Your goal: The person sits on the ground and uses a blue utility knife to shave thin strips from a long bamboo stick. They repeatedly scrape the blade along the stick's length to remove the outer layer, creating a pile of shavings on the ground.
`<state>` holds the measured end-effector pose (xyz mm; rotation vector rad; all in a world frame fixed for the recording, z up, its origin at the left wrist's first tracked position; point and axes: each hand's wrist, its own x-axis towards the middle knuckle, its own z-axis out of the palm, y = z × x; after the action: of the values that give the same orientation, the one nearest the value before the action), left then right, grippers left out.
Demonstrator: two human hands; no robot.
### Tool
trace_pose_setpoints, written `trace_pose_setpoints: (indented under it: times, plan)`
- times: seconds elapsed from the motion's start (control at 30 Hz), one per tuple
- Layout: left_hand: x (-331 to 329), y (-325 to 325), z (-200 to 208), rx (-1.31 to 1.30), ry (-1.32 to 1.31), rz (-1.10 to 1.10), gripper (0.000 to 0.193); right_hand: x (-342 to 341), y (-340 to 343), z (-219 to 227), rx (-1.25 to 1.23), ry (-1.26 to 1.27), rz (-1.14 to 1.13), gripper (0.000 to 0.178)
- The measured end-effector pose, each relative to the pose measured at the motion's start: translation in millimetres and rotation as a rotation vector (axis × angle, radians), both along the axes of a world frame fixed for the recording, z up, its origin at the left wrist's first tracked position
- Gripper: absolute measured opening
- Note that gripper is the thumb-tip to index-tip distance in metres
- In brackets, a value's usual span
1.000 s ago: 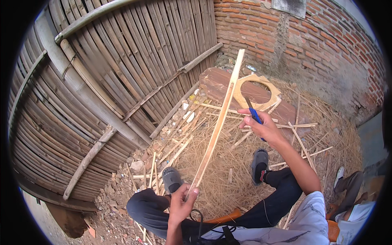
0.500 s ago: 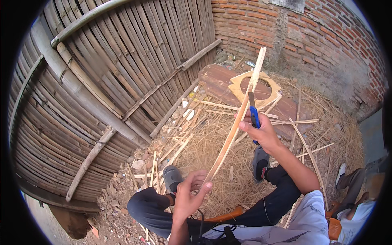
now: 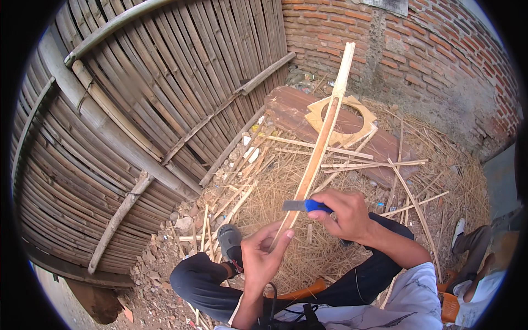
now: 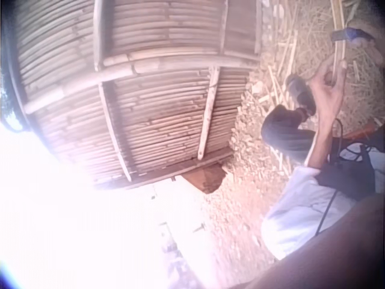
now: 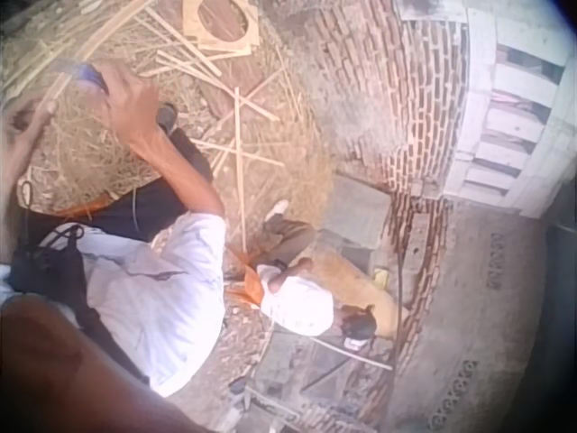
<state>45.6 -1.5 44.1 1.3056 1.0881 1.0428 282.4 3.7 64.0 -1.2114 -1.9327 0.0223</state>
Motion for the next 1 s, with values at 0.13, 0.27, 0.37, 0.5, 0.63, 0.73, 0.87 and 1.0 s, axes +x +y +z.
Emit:
trace_pose_setpoints:
  times: [0.13,0.27,0.37,0.5,0.63,0.73,0.87,1.0]
  plan:
    - [1.2,-1.2,2.5,-0.041,-0.074,-0.014,0.031,-12.1,-8.4,3.6,0.054,-0.071,0.003,0.034]
    - [1.2,-1.4,1.8,-0.065,-0.110,-0.021,0.031,-12.5,-9.4,4.7,0.035,-0.073,-0.017,0.031]
    - [1.5,-1.5,0.2,-0.086,-0.142,-0.030,0.031,-14.3,-11.8,5.4,0.036,-0.088,-0.027,0.028]
    - [3.1,-1.0,-1.1,-0.047,-0.119,-0.013,0.030,-17.5,-11.0,4.4,0.053,-0.108,-0.033,0.028]
    - [5.6,-1.3,-3.1,-0.026,-0.090,0.019,0.030,-14.5,-9.2,1.6,0.028,-0.139,-0.046,0.029]
    - [6.0,-2.6,-4.1,-0.016,-0.092,0.025,0.030,-13.5,-8.8,1.0,0.052,-0.149,-0.058,0.028]
    - [0.2,-1.9,-7.8,-0.005,-0.056,-0.007,0.030,-7.7,-7.5,1.2,0.062,-0.153,-0.119,0.029]
    - [-21.4,-14.4,-23.6,-0.101,0.074,-0.070,0.030,30.6,21.6,10.4,0.194,-0.070,-0.314,0.030]
